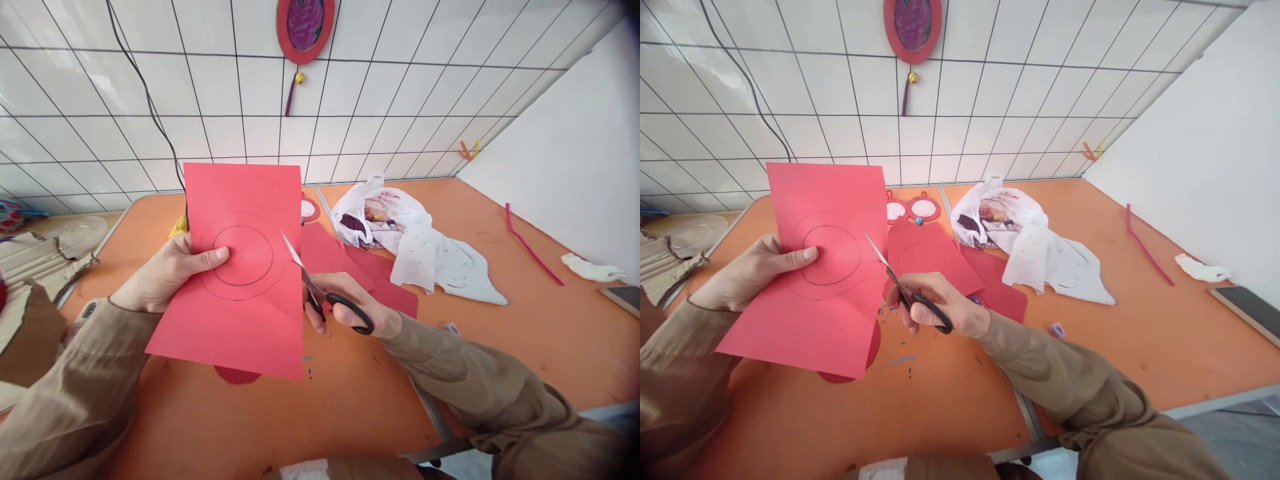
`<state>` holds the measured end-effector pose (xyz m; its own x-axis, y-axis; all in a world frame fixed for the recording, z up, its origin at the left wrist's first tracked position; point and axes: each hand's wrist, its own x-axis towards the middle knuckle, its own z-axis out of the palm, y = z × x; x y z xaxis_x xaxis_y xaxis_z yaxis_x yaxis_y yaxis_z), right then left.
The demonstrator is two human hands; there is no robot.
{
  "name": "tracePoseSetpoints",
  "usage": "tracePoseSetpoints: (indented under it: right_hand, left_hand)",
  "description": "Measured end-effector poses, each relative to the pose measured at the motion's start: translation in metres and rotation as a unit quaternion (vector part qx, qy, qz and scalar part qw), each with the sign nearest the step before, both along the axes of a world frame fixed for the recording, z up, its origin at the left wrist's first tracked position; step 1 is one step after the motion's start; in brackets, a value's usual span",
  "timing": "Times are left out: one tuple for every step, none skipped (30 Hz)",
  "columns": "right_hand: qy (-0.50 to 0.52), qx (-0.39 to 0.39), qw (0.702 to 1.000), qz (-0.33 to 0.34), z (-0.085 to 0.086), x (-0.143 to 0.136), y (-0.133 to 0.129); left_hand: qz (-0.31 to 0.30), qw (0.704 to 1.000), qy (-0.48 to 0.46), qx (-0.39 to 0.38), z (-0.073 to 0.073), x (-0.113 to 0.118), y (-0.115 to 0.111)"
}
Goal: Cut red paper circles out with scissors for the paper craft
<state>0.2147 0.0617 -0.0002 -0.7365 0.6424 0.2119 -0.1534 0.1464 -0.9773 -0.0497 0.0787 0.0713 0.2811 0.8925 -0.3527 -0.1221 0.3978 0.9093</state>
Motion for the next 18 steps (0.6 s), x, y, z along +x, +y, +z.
tracePoseSetpoints:
  right_hand:
    - [0.006,-0.01,1.0,0.015,0.0,0.001,0.001]
    - [0.011,-0.016,1.0,0.024,0.0,0.001,0.001]
    - [0.014,-0.02,0.999,0.03,0.0,0.002,0.002]
    - [0.016,-0.021,0.999,0.032,0.0,0.002,0.002]
    - [0.014,-0.021,0.999,0.03,0.001,0.003,0.002]
    - [0.012,-0.02,0.999,0.024,0.001,0.003,0.002]
    - [0.01,-0.017,1.0,0.019,0.001,0.003,0.002]
    - [0.009,-0.014,1.0,0.012,0.001,0.002,0.002]
    - [0.005,-0.009,1.0,0.005,0.001,0.002,0.002]
    - [0.004,-0.002,1.0,-0.005,0.0,0.002,0.002]
    - [0.003,0.006,1.0,-0.012,0.0,0.002,0.002]
    - [0.0,0.014,1.0,-0.018,-0.001,0.001,0.002]
    - [-0.003,0.021,1.0,-0.019,-0.001,0.001,0.002]
    - [-0.003,0.026,1.0,-0.018,-0.002,0.001,0.002]
    - [-0.001,0.029,1.0,-0.013,-0.002,0.001,0.003]
    - [0.0,0.03,1.0,-0.006,-0.002,0.001,0.003]
    - [0.002,0.03,1.0,0.001,-0.002,0.001,0.003]
    - [0.005,0.029,1.0,0.005,-0.002,0.001,0.003]
  left_hand:
    - [-0.001,1.0,0.003,-0.003,0.0,0.0,0.0]
    - [-0.003,1.0,0.006,-0.006,0.0,0.001,0.0]
    - [-0.005,1.0,0.011,-0.01,0.0,0.001,0.0]
    - [-0.009,1.0,0.016,-0.013,0.0,0.001,0.0]
    - [-0.013,1.0,0.02,-0.015,0.0,0.002,-0.001]
    - [-0.017,0.999,0.025,-0.017,0.0,0.002,-0.001]
    - [-0.02,0.999,0.028,-0.018,0.001,0.003,-0.001]
    - [-0.021,0.999,0.03,-0.017,0.001,0.003,-0.002]
    - [-0.02,0.999,0.031,-0.016,0.001,0.004,-0.002]
    - [-0.018,0.999,0.031,-0.014,0.002,0.004,-0.003]
    - [-0.014,0.999,0.03,-0.012,0.002,0.005,-0.003]
    - [-0.011,0.999,0.029,-0.012,0.002,0.005,-0.003]
    - [-0.008,0.999,0.029,-0.011,0.003,0.006,-0.003]
    - [-0.005,0.999,0.03,-0.012,0.003,0.006,-0.004]
    - [-0.002,0.999,0.032,-0.012,0.004,0.007,-0.004]
    - [0.001,0.999,0.037,-0.012,0.004,0.008,-0.005]
    - [0.004,0.999,0.044,-0.01,0.004,0.009,-0.006]
    - [0.008,0.999,0.051,-0.003,0.005,0.011,-0.006]
